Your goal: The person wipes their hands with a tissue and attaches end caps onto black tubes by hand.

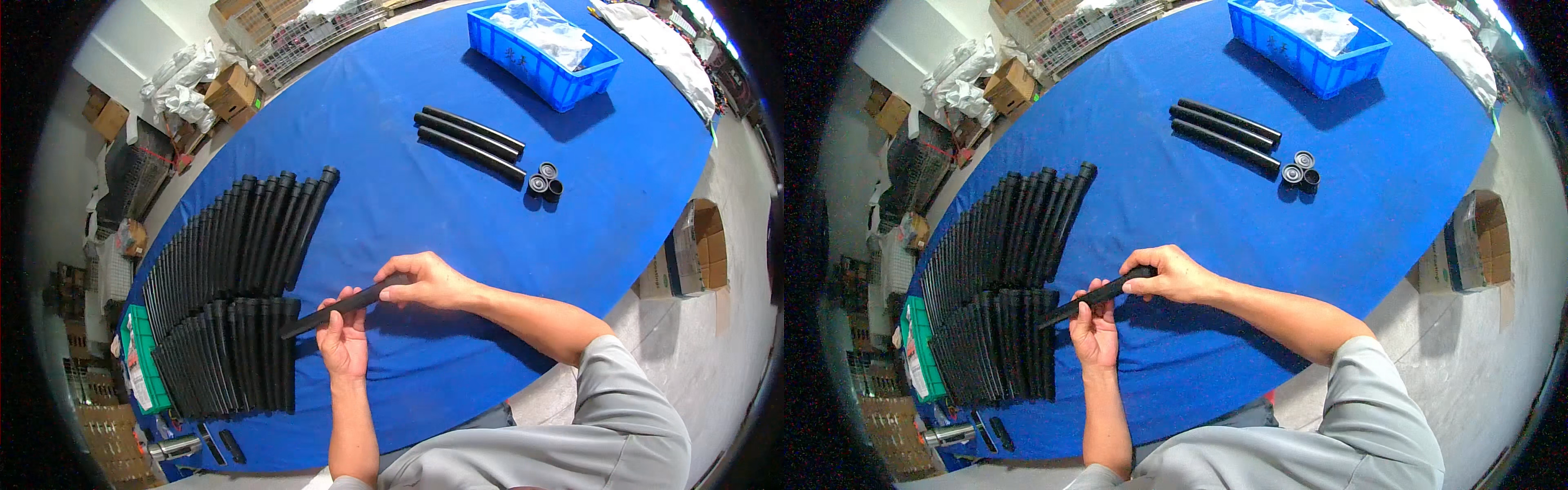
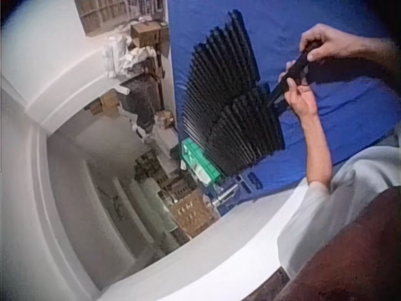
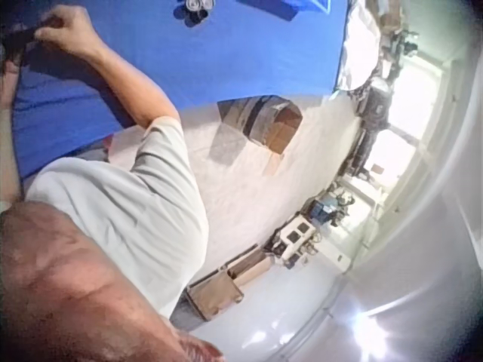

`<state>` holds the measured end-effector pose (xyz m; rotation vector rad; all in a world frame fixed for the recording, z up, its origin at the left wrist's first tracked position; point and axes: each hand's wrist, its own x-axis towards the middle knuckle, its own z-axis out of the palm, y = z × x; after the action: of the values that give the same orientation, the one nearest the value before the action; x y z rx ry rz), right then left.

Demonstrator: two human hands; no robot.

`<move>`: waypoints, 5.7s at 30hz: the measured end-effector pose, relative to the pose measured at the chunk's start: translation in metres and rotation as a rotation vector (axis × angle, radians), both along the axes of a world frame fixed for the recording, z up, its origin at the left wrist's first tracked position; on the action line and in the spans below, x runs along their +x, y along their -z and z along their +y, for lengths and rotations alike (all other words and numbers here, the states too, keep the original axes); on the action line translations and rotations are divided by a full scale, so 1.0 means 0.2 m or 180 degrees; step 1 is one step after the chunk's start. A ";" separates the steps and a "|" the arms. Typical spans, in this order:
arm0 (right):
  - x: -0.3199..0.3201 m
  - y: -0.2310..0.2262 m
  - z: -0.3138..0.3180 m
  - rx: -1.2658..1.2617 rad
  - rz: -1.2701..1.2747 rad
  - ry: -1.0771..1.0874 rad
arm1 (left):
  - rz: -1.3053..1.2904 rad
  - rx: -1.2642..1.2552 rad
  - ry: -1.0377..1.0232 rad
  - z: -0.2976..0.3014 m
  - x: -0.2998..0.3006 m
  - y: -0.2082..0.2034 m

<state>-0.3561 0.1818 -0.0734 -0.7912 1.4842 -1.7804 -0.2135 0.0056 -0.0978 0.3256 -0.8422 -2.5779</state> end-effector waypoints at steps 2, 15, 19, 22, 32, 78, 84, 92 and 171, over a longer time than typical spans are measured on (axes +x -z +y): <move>0.00 0.04 -0.03 -0.0083 0.0294 0.0092 | -0.0107 -0.0015 -0.0059 0.00 0.00 -0.01; -0.02 0.01 0.00 0.0014 0.1280 0.0106 | 0.0039 -0.0048 -0.0001 0.00 0.00 0.00; -0.01 0.01 -0.01 -0.0021 0.0932 0.0093 | 0.0173 0.0005 0.0071 -0.01 0.01 0.00; -0.02 0.02 -0.01 -0.0081 0.1216 0.0071 | 0.0070 0.0037 0.0094 -0.01 0.00 0.00; -0.01 -0.05 0.01 0.0390 0.0062 -0.0227 | 0.0071 -0.0129 0.0072 -0.01 0.00 0.01; -0.02 0.03 -0.02 -0.0103 0.1615 0.0375 | -0.0140 0.0009 0.0070 0.01 0.00 -0.01; 0.00 -0.01 -0.01 0.0150 0.0073 0.0011 | 0.0011 -0.0015 0.0066 0.01 0.00 -0.02; 0.00 -0.04 0.00 0.0083 0.0745 0.0173 | 0.0126 0.0003 0.0068 -0.02 0.01 0.00; -0.13 -0.04 0.03 -0.0373 -0.1121 -0.0349 | -0.2531 -0.7349 -0.1428 -0.92 -0.74 -0.42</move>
<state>-0.3814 0.1888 -0.0650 -0.5665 1.0956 -1.8253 -0.3618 -0.1781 -0.0142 0.5219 -2.6134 0.1010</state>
